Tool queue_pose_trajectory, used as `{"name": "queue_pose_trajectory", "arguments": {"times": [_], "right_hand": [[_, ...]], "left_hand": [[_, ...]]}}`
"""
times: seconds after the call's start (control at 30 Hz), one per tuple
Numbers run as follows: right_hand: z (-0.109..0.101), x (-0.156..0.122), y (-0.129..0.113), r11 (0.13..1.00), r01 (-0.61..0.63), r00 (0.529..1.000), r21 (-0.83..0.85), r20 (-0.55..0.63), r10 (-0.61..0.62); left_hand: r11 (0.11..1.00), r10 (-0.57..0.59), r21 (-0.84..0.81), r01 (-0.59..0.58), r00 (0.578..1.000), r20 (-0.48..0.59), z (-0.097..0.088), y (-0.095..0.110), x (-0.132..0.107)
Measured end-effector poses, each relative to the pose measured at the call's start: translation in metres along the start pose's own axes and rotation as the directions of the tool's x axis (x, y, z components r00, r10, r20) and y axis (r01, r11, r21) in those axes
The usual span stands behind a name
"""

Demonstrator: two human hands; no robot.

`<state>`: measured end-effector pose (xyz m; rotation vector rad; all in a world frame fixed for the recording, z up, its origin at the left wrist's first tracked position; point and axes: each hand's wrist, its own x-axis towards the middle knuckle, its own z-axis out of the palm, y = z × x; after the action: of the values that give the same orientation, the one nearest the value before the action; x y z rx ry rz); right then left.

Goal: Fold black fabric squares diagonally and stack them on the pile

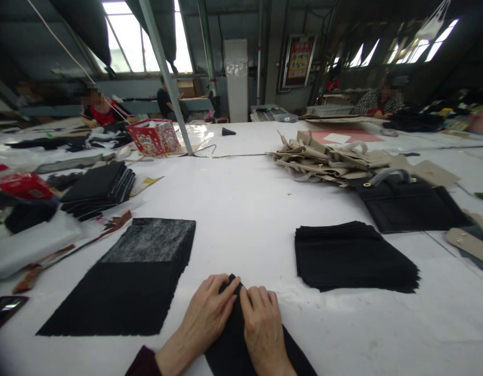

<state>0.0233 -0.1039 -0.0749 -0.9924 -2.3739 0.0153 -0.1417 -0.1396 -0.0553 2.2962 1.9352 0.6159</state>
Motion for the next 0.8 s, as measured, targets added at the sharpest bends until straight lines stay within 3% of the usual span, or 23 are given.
{"name": "queue_pose_trajectory", "arguments": {"times": [0.27,0.47,0.63,0.8], "right_hand": [[0.001,0.000,0.001,1.000,0.001,1.000,-0.010,-0.010,-0.001],[0.000,-0.001,0.000,1.000,-0.004,1.000,-0.014,0.000,0.004],[-0.002,-0.001,-0.002,0.999,-0.030,1.000,-0.024,0.006,0.030],[-0.002,0.016,0.003,0.996,-0.073,0.997,-0.055,0.014,0.074]], "left_hand": [[0.997,-0.028,0.068,0.029,0.999,-0.015,0.001,-0.001,0.002],[0.983,-0.004,0.179,0.030,0.989,-0.145,-0.012,-0.005,0.002],[0.970,0.160,0.191,-0.153,0.987,-0.021,-0.012,-0.002,-0.001],[0.941,0.210,0.258,-0.218,0.976,0.056,-0.009,-0.013,0.017]]}}
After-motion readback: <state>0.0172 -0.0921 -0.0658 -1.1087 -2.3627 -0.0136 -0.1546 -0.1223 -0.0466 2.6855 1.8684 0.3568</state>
